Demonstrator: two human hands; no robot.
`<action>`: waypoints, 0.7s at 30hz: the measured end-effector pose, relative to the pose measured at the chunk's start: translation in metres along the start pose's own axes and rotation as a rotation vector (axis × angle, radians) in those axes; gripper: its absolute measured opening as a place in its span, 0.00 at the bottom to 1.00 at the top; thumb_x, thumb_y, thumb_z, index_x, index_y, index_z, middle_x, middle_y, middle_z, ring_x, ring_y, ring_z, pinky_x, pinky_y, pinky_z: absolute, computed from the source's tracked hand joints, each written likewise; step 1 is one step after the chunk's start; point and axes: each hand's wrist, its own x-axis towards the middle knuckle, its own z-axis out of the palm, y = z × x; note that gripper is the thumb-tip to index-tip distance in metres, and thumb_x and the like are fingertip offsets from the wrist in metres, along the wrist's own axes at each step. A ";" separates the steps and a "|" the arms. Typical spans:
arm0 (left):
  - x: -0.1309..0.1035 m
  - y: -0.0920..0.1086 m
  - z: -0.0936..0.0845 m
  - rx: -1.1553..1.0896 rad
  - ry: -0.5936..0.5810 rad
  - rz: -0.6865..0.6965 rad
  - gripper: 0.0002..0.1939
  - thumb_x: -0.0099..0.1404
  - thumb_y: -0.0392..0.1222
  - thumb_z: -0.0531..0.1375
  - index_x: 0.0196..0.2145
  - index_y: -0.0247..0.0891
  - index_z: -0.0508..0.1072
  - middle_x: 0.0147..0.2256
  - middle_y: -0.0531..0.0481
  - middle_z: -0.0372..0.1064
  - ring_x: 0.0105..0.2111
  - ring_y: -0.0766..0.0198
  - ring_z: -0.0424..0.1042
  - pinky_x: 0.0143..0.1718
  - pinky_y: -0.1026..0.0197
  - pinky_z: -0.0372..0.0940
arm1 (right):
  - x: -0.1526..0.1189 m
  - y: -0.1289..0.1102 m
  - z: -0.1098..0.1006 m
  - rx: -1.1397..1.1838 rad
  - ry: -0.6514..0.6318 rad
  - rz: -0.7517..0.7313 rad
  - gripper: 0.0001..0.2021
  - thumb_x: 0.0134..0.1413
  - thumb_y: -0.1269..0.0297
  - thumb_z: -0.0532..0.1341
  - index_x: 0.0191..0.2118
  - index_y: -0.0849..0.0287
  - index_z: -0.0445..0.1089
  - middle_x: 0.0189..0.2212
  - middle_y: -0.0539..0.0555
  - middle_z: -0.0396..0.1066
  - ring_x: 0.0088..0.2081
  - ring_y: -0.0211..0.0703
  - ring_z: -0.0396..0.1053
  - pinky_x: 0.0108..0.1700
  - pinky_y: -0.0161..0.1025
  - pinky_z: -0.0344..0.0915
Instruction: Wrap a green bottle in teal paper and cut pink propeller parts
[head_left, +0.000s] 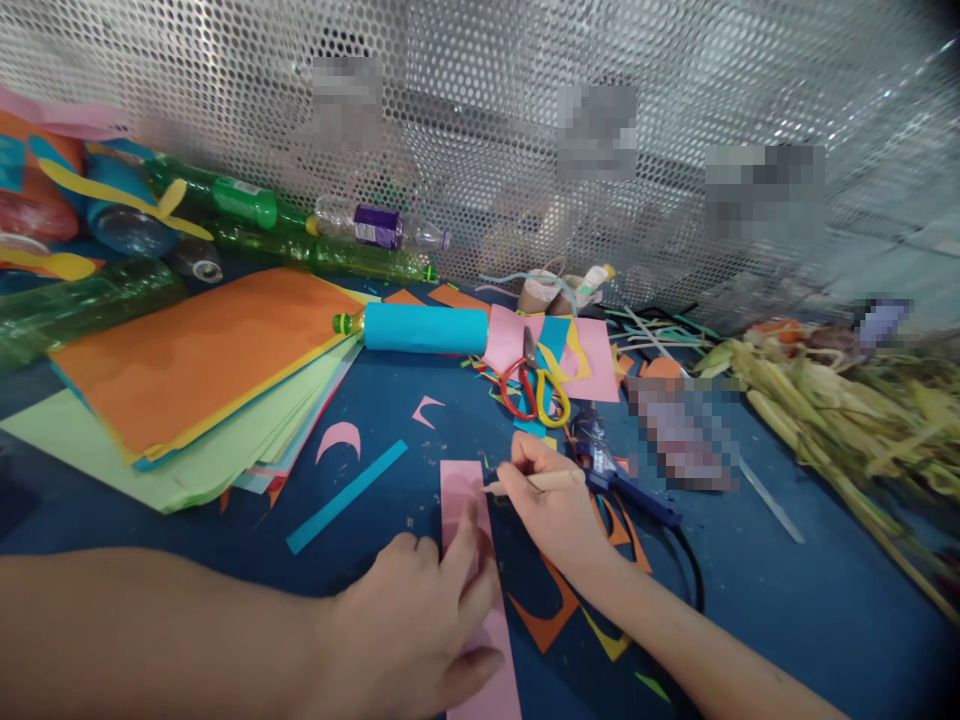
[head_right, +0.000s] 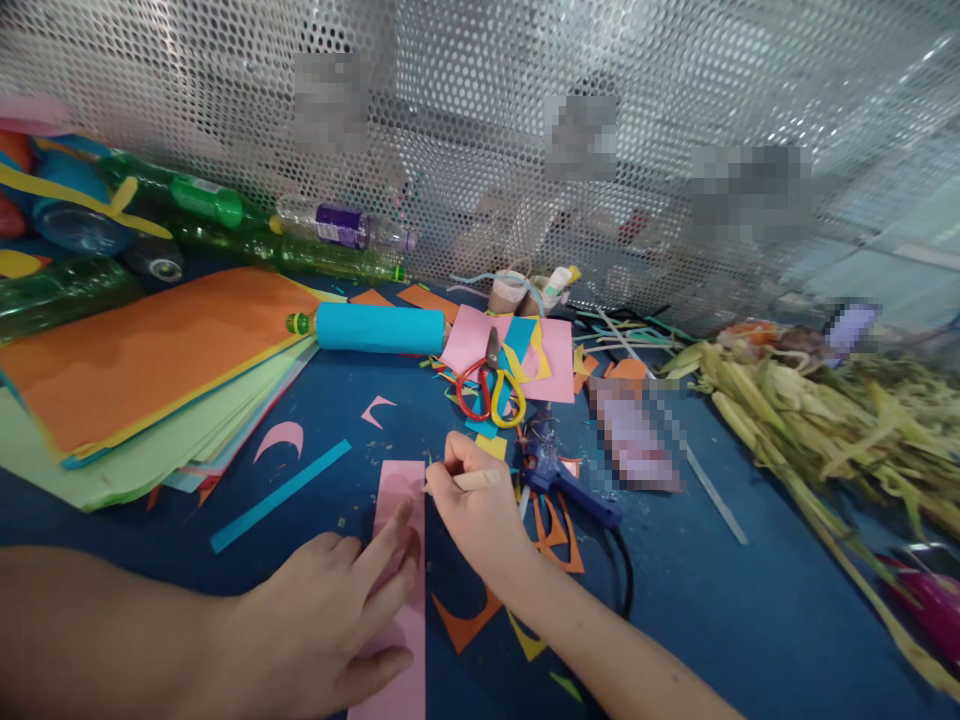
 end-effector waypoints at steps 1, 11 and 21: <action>0.000 0.000 0.000 -0.006 -0.003 0.001 0.30 0.64 0.56 0.44 0.57 0.32 0.54 0.55 0.26 0.54 0.29 0.55 0.72 0.26 0.53 0.67 | 0.000 0.000 0.000 0.003 -0.003 0.003 0.13 0.44 0.72 0.52 0.19 0.56 0.44 0.16 0.43 0.42 0.19 0.33 0.45 0.21 0.32 0.46; 0.001 0.000 -0.005 -0.007 -0.011 0.012 0.29 0.64 0.54 0.45 0.56 0.30 0.56 0.55 0.25 0.54 0.29 0.51 0.72 0.24 0.49 0.67 | -0.001 0.000 -0.001 0.076 0.028 0.019 0.15 0.46 0.71 0.53 0.18 0.56 0.44 0.15 0.43 0.43 0.19 0.33 0.45 0.21 0.33 0.46; 0.005 -0.024 -0.014 -0.230 0.195 -0.002 0.17 0.63 0.45 0.50 0.46 0.33 0.64 0.44 0.38 0.62 0.37 0.54 0.67 0.37 0.52 0.66 | -0.005 0.001 -0.002 0.343 0.132 -0.106 0.08 0.57 0.62 0.54 0.28 0.56 0.57 0.21 0.45 0.54 0.23 0.34 0.54 0.26 0.34 0.54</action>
